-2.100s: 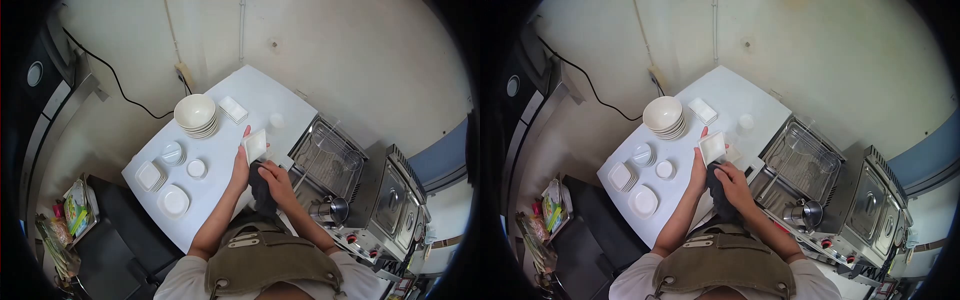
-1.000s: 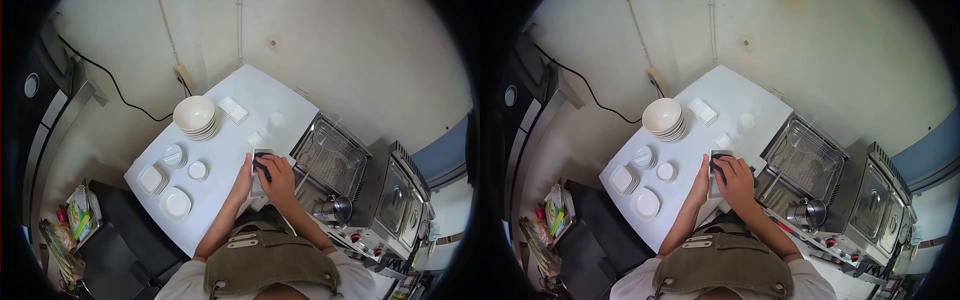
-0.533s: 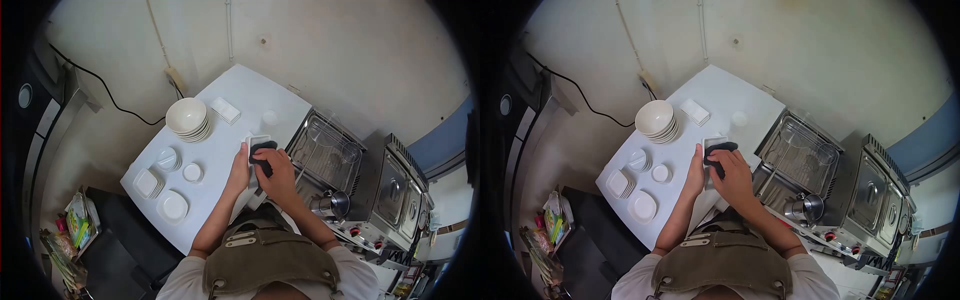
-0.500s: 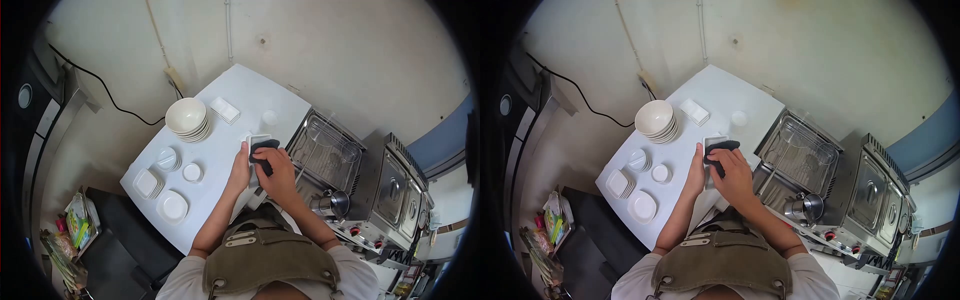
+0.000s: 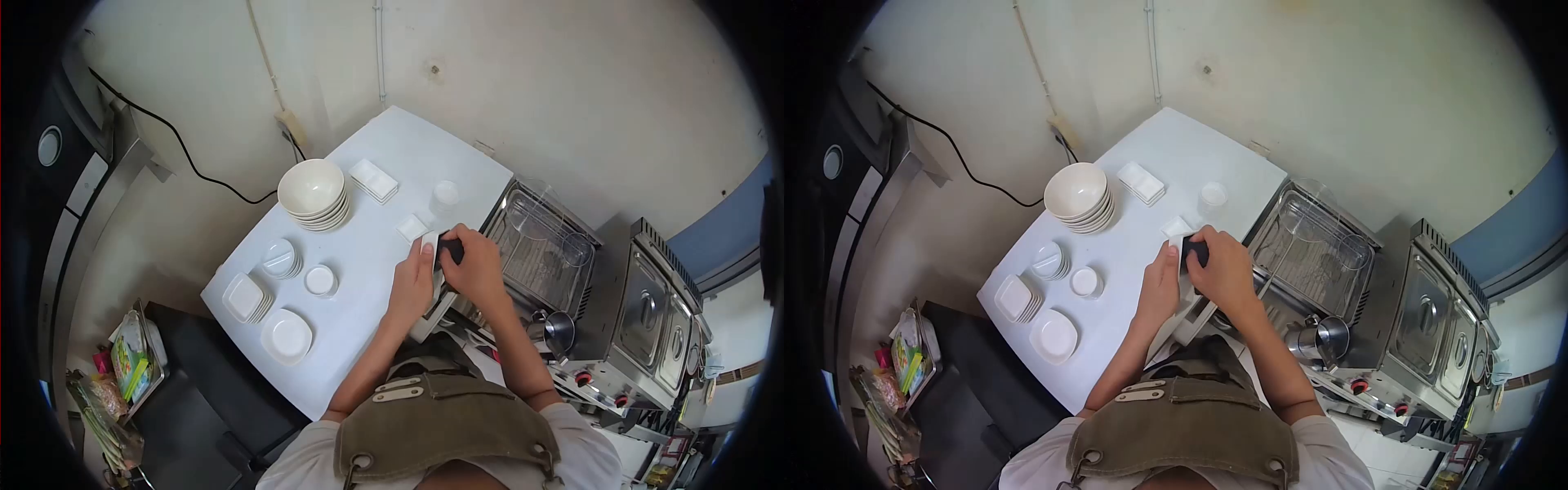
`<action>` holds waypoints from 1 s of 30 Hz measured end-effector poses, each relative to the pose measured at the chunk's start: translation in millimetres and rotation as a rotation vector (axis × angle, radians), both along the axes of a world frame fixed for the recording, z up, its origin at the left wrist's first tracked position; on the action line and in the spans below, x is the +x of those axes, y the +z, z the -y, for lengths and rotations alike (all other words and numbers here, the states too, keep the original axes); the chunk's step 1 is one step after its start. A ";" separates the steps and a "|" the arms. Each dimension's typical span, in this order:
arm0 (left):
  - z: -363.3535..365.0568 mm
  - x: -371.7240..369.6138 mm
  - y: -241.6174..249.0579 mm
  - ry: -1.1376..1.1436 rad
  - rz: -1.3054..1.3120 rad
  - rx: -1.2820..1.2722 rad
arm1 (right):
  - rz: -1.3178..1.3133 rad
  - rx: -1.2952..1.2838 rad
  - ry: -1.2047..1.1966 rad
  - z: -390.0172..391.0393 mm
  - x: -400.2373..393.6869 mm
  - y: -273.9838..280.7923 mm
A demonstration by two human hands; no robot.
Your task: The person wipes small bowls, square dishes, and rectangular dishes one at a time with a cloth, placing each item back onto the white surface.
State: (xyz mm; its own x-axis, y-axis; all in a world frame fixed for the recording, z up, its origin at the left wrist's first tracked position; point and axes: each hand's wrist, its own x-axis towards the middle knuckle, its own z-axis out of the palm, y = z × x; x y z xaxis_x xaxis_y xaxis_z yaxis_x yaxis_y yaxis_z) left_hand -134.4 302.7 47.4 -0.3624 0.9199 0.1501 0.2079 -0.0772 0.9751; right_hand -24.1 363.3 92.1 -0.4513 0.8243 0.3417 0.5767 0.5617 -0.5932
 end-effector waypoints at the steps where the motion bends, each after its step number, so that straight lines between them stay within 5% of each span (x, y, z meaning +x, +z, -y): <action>1: 0.6 0.1 0.2 -0.003 -0.001 -0.002 | -0.005 -0.090 0.047 -0.5 2.4 2.6; 3: 2.5 1.0 3.4 0.015 -0.005 0.101 | 0.045 -0.216 0.066 0.3 9.5 1.7; 5: 1.2 -5.7 -8.8 0.041 -0.021 0.122 | -0.377 -0.472 0.333 -6.1 20.7 -12.1; 6: -3.6 -13.9 -27.7 -0.033 0.312 0.089 | -0.443 -0.729 0.434 -6.2 32.9 -8.3; 7: -4.9 -20.1 -17.5 -0.109 0.643 0.057 | -0.438 -0.723 0.436 -4.8 38.2 -15.7; 8: 0.5 -25.0 -5.4 -0.169 0.905 -0.037 | -0.802 -0.891 0.422 -3.3 42.8 -29.2; 10: 4.7 -38.3 7.7 -0.281 1.001 0.075 | -1.291 -1.002 0.282 7.4 41.9 -29.0; 13: 6.6 -39.9 17.1 -0.439 1.034 0.198 | -1.378 -0.997 0.147 9.4 38.7 -12.8; 15: 9.2 -20.8 35.7 -0.136 1.099 0.073 | -1.326 -0.931 0.128 11.7 33.1 -11.8; 17: 12.2 -15.8 19.7 -0.238 1.093 0.046 | -1.226 -0.923 0.218 15.1 23.5 -20.8; 22: 13.5 8.2 22.3 -0.046 0.899 0.042 | -1.155 -0.937 0.167 42.1 -2.3 -43.4; 30: -1.1 -1.8 -47.7 0.018 0.611 -0.124 | -0.527 -0.906 -0.028 21.7 7.3 -94.1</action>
State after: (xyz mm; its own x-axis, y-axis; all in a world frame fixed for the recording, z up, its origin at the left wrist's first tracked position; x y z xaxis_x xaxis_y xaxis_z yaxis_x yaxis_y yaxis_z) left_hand -136.2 303.8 -0.3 -0.3648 0.9101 -0.1966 -0.3906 0.0421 0.9196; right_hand -16.8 341.5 -2.0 -0.4012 0.8781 -0.2608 0.1291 -0.2277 -0.9652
